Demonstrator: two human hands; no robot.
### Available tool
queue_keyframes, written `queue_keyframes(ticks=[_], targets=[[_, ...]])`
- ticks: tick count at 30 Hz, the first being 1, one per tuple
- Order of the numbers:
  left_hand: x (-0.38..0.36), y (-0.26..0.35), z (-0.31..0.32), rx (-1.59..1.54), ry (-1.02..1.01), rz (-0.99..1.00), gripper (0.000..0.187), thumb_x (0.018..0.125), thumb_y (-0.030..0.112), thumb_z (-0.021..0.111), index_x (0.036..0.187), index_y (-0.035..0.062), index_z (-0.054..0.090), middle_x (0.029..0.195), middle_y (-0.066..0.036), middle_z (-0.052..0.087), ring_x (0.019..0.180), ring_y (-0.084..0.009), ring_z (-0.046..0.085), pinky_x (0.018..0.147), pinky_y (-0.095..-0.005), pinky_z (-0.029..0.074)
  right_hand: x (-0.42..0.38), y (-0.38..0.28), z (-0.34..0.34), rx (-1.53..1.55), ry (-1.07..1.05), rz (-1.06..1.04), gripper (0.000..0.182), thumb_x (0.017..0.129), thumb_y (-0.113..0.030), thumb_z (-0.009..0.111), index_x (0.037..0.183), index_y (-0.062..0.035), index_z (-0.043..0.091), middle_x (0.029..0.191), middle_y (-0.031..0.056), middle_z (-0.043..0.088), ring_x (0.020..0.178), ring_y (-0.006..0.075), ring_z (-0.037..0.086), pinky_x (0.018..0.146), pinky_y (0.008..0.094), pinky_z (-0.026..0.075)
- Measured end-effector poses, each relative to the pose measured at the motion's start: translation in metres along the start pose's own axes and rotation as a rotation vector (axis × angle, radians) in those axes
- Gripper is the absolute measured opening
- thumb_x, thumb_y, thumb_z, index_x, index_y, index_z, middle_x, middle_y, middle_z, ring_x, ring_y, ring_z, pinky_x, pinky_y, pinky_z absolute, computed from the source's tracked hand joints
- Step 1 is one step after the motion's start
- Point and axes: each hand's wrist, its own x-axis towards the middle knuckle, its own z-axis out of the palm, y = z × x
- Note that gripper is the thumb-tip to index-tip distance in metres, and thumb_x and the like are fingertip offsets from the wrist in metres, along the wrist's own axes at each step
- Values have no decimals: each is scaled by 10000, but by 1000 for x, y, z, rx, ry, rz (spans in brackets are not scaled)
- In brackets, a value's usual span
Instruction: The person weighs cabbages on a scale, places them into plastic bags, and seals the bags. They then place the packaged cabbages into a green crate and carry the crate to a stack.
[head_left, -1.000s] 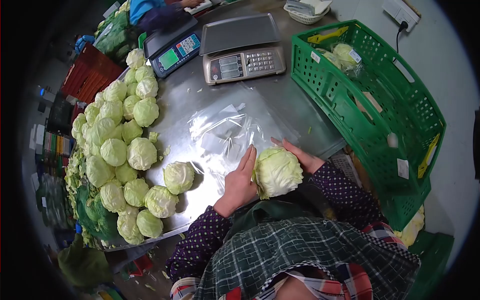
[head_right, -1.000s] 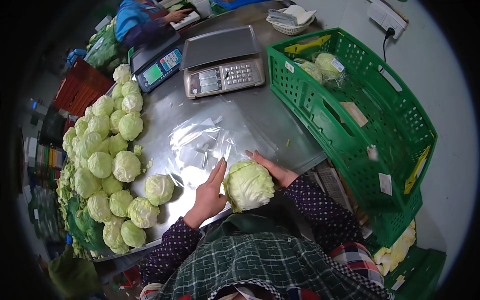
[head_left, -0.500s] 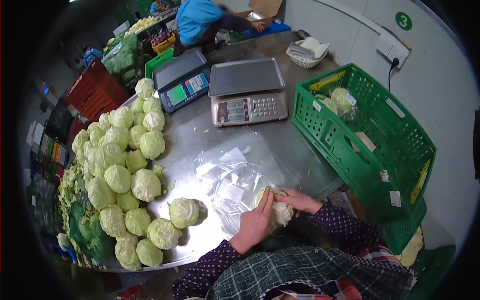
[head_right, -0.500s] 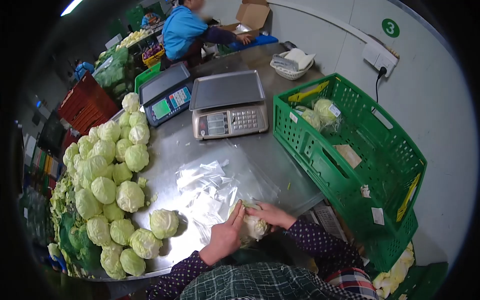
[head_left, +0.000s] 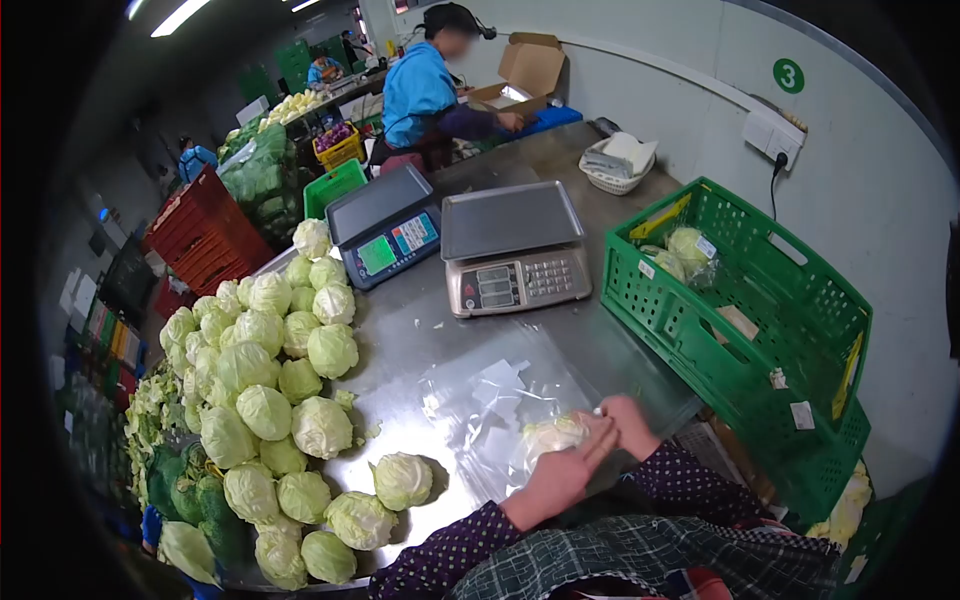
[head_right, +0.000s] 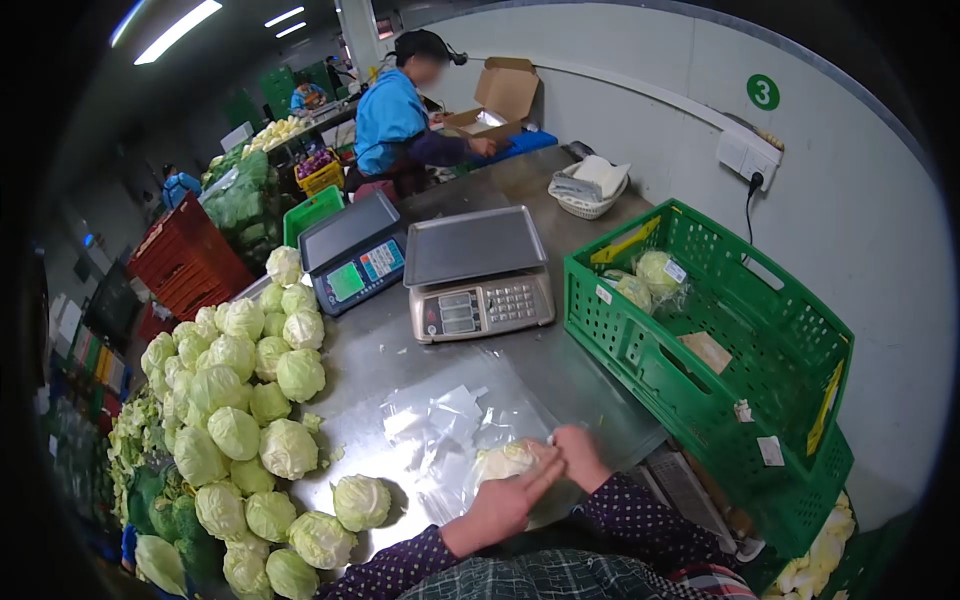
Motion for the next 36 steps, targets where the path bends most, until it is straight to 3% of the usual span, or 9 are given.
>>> queue_keyframes(ticks=[2,5,10,17,22,27,31,35,36], targets=[[-14,-15,-1,37,105,252,618,644,128,644,1235,38,490,1268,-86,527,679,-264,604,568,-343,520,3,-21,-13,-209,363,-101,330,732,-323,711,863,-33,624,680,105,593,638,254,624,558,370,477],[-46,-26,2,153,-197,50,407,660,146,638,1044,54,540,1056,-94,539,722,-238,614,560,-360,512,20,-16,2,-348,774,-525,388,719,-434,749,837,-75,661,813,85,577,681,265,612,597,372,481],[-92,-23,-8,195,-122,-56,216,701,162,614,873,66,526,900,-110,501,698,-244,607,542,-382,499,21,-21,29,156,288,-380,279,829,-367,651,920,-104,668,760,146,629,694,310,630,630,404,486],[-108,-47,10,139,4,31,202,742,128,597,915,62,516,847,-118,488,636,-274,591,505,-396,479,37,-40,23,78,302,-533,170,849,-201,612,848,-35,649,705,176,610,648,323,608,592,384,467],[-122,-42,-61,131,244,-13,139,794,89,555,875,35,455,807,-127,481,535,-287,555,465,-414,450,-8,-102,-30,103,154,-461,171,846,-166,602,835,2,632,679,193,574,564,228,540,573,356,436],[-126,-17,-125,-66,223,-14,147,882,139,568,911,39,464,826,-130,510,570,-319,558,489,-411,450,-39,-159,-79,74,43,-560,178,843,-157,602,858,14,647,660,182,585,547,200,514,562,348,431],[-134,-13,-163,-410,192,-33,149,879,114,596,943,50,477,815,-125,539,596,-320,569,501,-391,444,-50,-182,-107,-7,-25,-393,185,843,-158,603,870,15,661,675,164,613,572,202,555,578,333,443],[-133,-3,-196,-522,72,-158,280,797,167,746,902,37,520,721,-64,587,582,-162,596,521,-285,472,-81,-212,-128,-40,62,-605,179,814,-153,615,826,16,673,654,168,609,563,230,579,567,343,456],[-130,-10,-187,-418,112,-101,302,795,213,731,918,59,502,678,-88,546,563,-257,582,516,-338,459,-68,-200,-123,-147,-1,-513,176,806,-154,619,819,12,676,664,171,614,577,242,590,574,347,461]])
